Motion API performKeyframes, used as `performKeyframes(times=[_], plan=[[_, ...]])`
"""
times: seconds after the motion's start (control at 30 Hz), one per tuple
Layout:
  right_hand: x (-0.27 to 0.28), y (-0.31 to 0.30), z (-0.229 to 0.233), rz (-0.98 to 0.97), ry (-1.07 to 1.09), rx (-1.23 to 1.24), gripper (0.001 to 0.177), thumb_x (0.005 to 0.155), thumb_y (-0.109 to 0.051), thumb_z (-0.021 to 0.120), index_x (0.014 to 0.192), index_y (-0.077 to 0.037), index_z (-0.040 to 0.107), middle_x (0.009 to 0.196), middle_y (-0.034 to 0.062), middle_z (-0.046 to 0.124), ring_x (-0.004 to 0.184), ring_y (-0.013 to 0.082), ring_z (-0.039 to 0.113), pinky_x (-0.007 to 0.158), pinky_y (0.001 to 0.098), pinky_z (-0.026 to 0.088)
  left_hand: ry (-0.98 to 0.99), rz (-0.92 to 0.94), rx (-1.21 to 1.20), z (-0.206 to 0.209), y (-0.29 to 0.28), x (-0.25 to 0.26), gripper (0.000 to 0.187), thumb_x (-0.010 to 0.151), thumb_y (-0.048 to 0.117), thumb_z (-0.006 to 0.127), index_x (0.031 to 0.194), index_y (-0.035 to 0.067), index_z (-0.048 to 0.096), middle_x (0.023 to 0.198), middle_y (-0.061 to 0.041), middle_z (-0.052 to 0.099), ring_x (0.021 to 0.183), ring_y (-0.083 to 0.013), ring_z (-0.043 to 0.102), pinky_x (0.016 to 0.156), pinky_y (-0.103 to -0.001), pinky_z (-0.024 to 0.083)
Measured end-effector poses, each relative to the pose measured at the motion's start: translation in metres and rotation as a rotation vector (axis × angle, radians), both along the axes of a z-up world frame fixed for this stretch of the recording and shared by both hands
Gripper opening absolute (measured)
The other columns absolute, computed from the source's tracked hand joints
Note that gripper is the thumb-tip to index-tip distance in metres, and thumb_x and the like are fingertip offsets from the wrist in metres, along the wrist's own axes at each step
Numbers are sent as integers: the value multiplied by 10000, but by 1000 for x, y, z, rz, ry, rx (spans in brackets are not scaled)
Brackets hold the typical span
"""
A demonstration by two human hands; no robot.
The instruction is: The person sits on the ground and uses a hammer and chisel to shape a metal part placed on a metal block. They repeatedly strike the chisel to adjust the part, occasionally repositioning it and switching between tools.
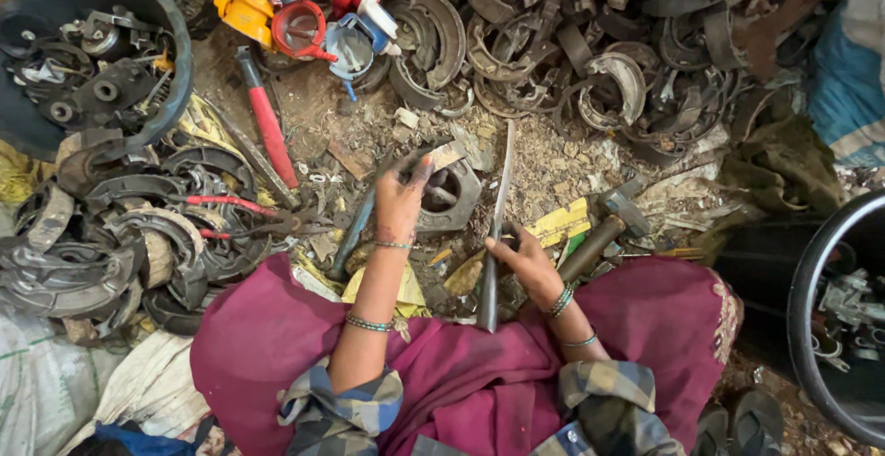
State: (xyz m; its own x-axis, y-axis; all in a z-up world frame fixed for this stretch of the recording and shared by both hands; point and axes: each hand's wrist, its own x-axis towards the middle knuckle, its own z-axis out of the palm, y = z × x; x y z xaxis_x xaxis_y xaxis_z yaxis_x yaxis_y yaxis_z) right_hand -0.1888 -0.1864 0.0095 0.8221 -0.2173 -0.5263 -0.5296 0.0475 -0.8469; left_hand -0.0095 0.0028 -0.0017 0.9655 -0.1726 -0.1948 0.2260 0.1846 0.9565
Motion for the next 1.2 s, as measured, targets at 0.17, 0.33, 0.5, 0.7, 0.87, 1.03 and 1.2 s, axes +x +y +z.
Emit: performKeyframes(times=[0.17, 0.33, 0.5, 0.7, 0.87, 1.03, 1.2], plan=[[-8, 13, 11, -121, -117, 701, 306, 1059, -258, 631, 1231, -21, 543, 800, 31, 598, 623, 122, 579, 544, 265, 505, 215, -56, -217, 5, -4, -4, 298, 912, 230, 790, 1031, -39, 746, 858, -60, 737, 620, -129, 698, 562, -291, 601], [-13, 44, 25, -44, -152, 85, 223, 1025, -184, 556, 1156, -15, 496, 846, 87, 647, 668, 187, 641, 565, 341, 555, 197, -72, -204, -1, -5, -3, 306, 930, 248, 778, 1017, -45, 753, 845, -50, 754, 636, -112, 696, 592, -269, 604], [-19, 46, 51, 56, -75, -547, 313, 1020, -213, 520, 1268, -23, 502, 647, 119, 625, 519, 254, 616, 467, 381, 463, 146, -153, -159, -4, -3, -4, 325, 942, 303, 732, 1006, -16, 730, 809, -42, 725, 589, -111, 692, 560, -267, 600], [-4, 38, 35, 155, 91, -802, 302, 1048, -247, 548, 1187, 12, 479, 708, 209, 661, 590, 389, 657, 506, 492, 513, -65, -149, 252, 8, 0, -4, 391, 939, 362, 745, 1079, -2, 764, 843, -44, 776, 674, -90, 700, 639, -263, 547], [7, 40, 32, 251, -249, -954, 271, 1019, -165, 604, 1155, 35, 484, 746, 256, 661, 671, 453, 647, 570, 526, 494, -191, -163, 341, 29, -1, 1, 390, 932, 362, 756, 1076, 0, 784, 828, -34, 773, 742, -91, 706, 681, -295, 532], [-22, 45, 52, -110, -440, -818, 219, 994, -140, 590, 1132, 29, 573, 784, 216, 671, 648, 345, 664, 575, 450, 525, -69, -175, 282, 23, 0, -5, 377, 941, 357, 715, 1070, 9, 778, 780, -19, 764, 693, -109, 702, 647, -294, 538], [6, 41, 33, 63, -113, -894, 275, 1004, -175, 603, 1157, 49, 561, 773, 228, 674, 652, 381, 656, 554, 470, 504, 124, -197, 67, 15, -7, -2, 377, 930, 338, 718, 1032, -22, 764, 765, -66, 742, 597, -136, 691, 578, -315, 542]])
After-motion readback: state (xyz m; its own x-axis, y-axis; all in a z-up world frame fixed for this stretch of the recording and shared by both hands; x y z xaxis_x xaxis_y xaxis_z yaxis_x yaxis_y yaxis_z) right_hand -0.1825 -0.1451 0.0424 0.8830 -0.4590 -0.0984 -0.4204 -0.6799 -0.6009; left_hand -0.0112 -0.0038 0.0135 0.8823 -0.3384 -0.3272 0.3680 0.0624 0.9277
